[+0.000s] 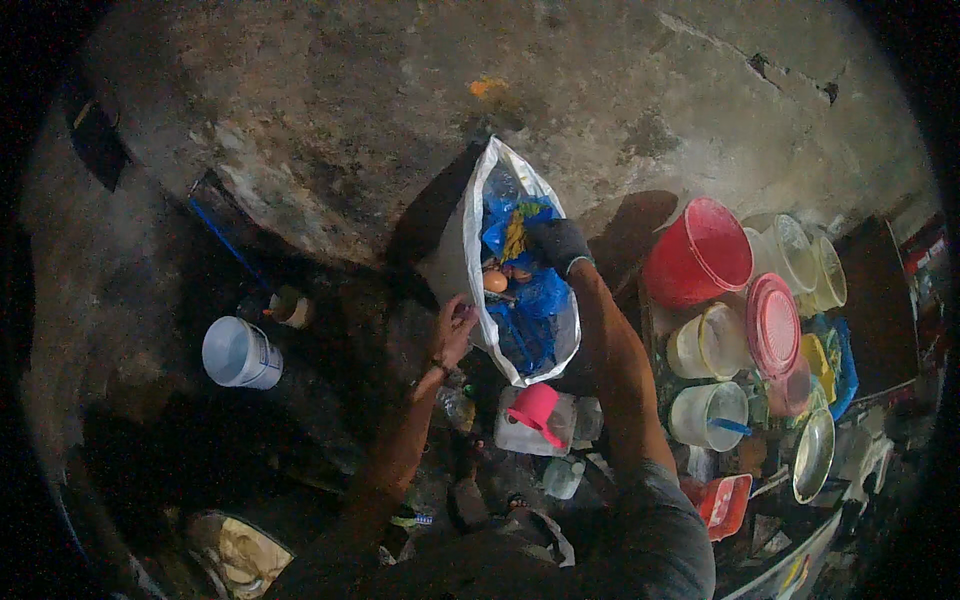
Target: The person cleans a metal tray with a blue scraper, then places a large yellow food slab onto a sheet on the table. They use a knife to trim the edges of the slab and cut it into smaller rectangular pieces.
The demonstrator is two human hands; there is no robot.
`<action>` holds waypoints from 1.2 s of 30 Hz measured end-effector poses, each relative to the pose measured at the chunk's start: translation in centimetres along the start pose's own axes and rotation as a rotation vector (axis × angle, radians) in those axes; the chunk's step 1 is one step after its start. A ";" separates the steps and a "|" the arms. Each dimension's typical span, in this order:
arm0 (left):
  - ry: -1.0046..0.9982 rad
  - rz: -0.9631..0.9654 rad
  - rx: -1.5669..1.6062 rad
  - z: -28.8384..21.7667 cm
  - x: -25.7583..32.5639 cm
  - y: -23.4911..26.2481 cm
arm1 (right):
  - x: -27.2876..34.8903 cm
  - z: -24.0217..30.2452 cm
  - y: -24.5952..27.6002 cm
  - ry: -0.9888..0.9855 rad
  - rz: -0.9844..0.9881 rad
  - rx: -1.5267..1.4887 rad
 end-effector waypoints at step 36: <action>-0.499 0.231 -0.382 -7.3 -6.0 -2.5 | 7.2 1.7 1.1 -0.262 0.152 -0.014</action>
Point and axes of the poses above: each hand's wrist, its own x-axis away from the middle knuckle, its own y-axis out of the back of the hand, z = x × y, the point moved 4 cm from there along -x, towards the middle knuckle, and after that the axes turned 11 degrees about -x, right-handed, at the moved point
